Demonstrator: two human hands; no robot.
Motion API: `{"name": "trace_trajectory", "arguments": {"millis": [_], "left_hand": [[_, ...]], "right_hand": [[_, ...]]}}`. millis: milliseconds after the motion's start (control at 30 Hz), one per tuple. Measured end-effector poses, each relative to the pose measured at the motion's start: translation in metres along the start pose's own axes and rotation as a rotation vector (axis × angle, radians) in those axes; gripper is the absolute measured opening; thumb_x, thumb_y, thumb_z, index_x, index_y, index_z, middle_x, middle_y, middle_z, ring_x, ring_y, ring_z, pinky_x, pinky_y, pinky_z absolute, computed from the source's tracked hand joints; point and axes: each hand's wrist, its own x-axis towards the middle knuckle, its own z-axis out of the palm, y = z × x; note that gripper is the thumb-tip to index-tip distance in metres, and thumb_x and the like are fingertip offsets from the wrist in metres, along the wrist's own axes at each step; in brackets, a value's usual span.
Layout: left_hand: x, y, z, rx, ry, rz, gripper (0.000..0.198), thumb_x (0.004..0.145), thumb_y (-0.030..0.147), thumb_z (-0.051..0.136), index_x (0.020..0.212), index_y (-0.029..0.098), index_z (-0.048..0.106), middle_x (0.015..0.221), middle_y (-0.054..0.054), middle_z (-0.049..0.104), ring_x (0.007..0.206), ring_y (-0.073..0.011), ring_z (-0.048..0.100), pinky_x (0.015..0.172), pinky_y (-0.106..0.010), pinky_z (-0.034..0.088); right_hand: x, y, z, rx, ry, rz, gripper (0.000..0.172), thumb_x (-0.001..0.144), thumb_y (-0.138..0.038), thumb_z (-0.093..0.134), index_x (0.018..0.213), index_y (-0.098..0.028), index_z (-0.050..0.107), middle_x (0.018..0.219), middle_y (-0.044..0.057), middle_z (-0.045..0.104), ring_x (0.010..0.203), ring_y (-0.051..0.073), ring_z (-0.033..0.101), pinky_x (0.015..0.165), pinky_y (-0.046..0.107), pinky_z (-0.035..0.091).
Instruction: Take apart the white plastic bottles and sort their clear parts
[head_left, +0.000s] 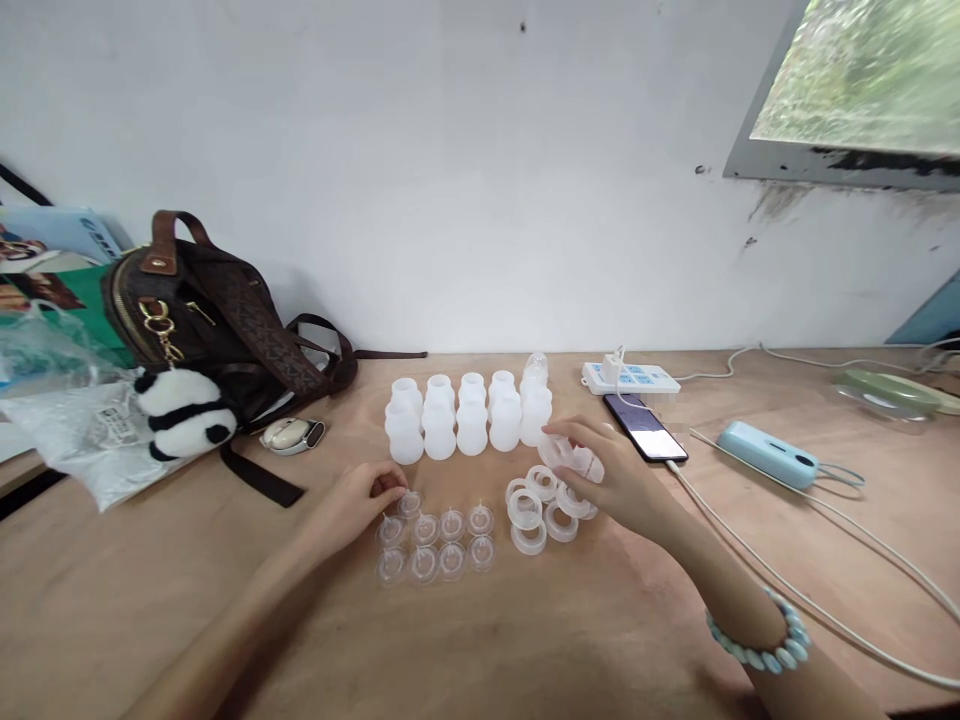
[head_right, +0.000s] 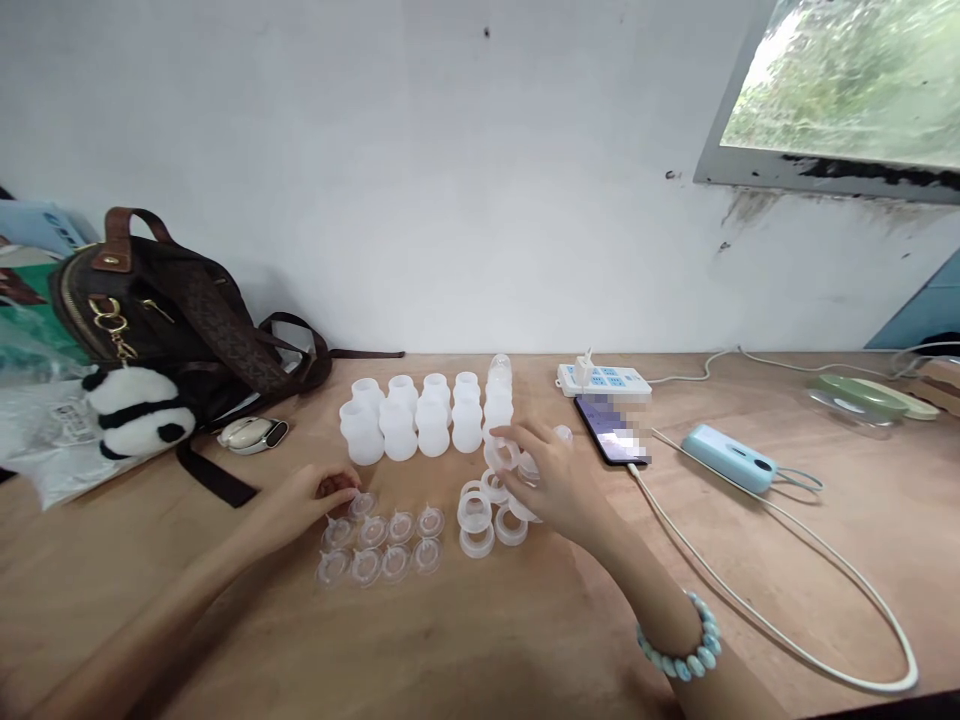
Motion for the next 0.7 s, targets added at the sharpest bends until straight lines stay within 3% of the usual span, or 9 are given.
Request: {"name": "trace_trajectory", "arguments": {"millis": [200, 500, 700], "left_hand": [[-0.003, 0.006, 0.000, 0.002, 0.048, 0.017, 0.028, 0.082, 0.043, 0.053, 0.084, 0.019, 0.067, 0.073, -0.003, 0.070, 0.065, -0.0215, 0.061, 0.059, -0.029, 0.040], [-0.004, 0.007, -0.001, 0.022, 0.042, 0.011, 0.032, 0.084, 0.045, 0.050, 0.088, 0.018, 0.066, 0.075, -0.004, 0.071, 0.068, -0.0234, 0.062, 0.062, -0.030, 0.041], [-0.005, 0.010, 0.001, 0.032, 0.014, 0.008, 0.031, 0.085, 0.044, 0.049, 0.087, 0.018, 0.065, 0.074, -0.004, 0.070, 0.067, -0.0226, 0.062, 0.062, -0.030, 0.041]], "right_hand": [[0.000, -0.004, 0.007, -0.199, -0.242, -0.001, 0.028, 0.079, -0.012, 0.064, 0.105, -0.021, 0.063, 0.107, 0.008, 0.065, 0.106, 0.030, 0.053, 0.091, 0.047, 0.042], [-0.011, -0.016, -0.014, -0.218, -0.317, -0.035, 0.018, 0.079, -0.020, 0.068, 0.095, -0.022, 0.059, 0.099, 0.005, 0.062, 0.099, 0.026, 0.052, 0.088, 0.044, 0.042], [-0.020, -0.017, -0.004, -0.259, -0.398, -0.055, 0.023, 0.074, -0.015, 0.070, 0.093, -0.021, 0.059, 0.104, 0.007, 0.057, 0.096, 0.026, 0.050, 0.083, 0.042, 0.045]]}}
